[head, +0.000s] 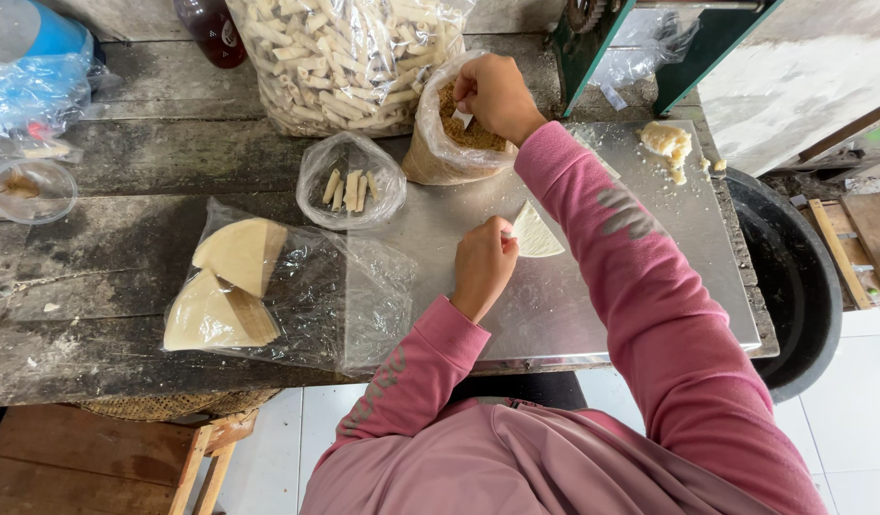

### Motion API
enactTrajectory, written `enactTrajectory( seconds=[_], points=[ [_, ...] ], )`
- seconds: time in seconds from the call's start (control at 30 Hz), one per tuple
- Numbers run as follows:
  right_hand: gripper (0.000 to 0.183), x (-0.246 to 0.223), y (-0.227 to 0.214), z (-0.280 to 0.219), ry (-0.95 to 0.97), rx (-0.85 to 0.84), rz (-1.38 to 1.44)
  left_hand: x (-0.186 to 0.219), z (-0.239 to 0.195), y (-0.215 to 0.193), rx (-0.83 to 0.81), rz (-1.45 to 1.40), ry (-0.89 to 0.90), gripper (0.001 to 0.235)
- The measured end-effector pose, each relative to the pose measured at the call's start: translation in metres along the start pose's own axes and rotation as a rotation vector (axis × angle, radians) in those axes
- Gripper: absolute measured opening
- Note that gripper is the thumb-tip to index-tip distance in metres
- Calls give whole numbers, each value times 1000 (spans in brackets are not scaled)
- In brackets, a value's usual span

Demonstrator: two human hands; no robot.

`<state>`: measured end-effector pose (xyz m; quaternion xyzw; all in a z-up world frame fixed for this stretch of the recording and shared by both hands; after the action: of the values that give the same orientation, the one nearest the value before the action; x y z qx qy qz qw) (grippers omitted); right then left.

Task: The person repeatedly scoops a brown granular filling into thin triangular wrappers, folds them into sealed parcels, and places them on a metal tray. The person also handles a plastic bag containing finished parcels.

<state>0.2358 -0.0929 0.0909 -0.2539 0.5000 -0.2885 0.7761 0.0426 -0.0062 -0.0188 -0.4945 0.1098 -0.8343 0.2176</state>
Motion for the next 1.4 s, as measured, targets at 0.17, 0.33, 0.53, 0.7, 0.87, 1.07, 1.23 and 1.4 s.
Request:
enactTrajectory(
  seconds=[0.17, 0.33, 0.53, 0.7, 0.87, 1.07, 1.23, 1.4],
  points=[
    [10, -5, -6, 1, 16, 0, 26, 0, 1, 0, -16, 18, -35, 12],
    [8, -3, -29, 4, 217, -78, 151, 2, 3, -4, -13, 19, -13, 12],
    [14, -6, -86, -25, 177, -97, 268, 2, 4, -9, -53, 11, -87, 12],
    [16, 13, -122, -96, 226, -98, 341, 6, 6, -13, -59, -9, -109, 15],
    [15, 55, -93, -165, 342, -111, 313, 6, 6, -14, -60, -47, -141, 14],
    [12, 62, -51, -207, 230, 69, 222, 4, 7, -14, -51, -45, -163, 15],
    [13, 27, -54, -214, -163, 201, 41, 3, 8, -14, -64, -37, -164, 17],
    [26, 6, -60, -227, -374, 137, -218, 3, 8, -15, -61, -45, -154, 17]
  ],
)
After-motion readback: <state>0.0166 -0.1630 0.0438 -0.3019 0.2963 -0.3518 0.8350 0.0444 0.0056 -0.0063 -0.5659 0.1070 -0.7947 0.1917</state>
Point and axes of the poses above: each hand's wrist, its own z-axis towards the middle knuckle, its own y-axis out of the palm, x = y × z, the point moved 3 cm from there along z, towards the middle knuckle, and after that the axes turned 11 degrees about x, right-handed, at the moved point
